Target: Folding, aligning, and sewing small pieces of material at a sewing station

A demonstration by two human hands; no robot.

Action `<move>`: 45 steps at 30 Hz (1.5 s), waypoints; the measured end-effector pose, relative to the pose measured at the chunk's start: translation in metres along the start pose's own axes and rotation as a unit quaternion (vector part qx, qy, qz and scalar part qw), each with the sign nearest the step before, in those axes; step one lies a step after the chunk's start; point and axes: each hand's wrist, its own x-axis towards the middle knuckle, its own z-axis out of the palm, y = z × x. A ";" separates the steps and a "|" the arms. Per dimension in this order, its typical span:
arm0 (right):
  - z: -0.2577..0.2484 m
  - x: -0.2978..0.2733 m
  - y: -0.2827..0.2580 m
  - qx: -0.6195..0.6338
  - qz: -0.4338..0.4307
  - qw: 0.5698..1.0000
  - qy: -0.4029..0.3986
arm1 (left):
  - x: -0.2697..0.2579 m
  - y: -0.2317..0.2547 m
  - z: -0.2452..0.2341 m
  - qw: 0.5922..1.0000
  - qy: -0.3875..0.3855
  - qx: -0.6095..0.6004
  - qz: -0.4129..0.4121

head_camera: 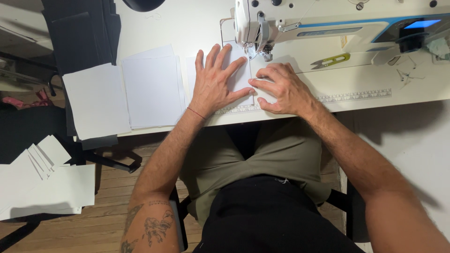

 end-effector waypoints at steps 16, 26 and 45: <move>0.009 -0.010 0.015 0.003 -0.003 0.999 0.035 | 0.001 0.003 -0.003 0.997 -0.071 0.007 -0.012; -0.048 -0.094 -0.071 0.148 0.123 0.959 0.209 | -0.009 0.003 0.008 0.999 -0.037 0.027 0.014; -0.096 -0.460 -0.132 0.166 0.686 0.706 0.060 | -0.007 0.019 -0.010 0.991 -0.121 0.036 -0.043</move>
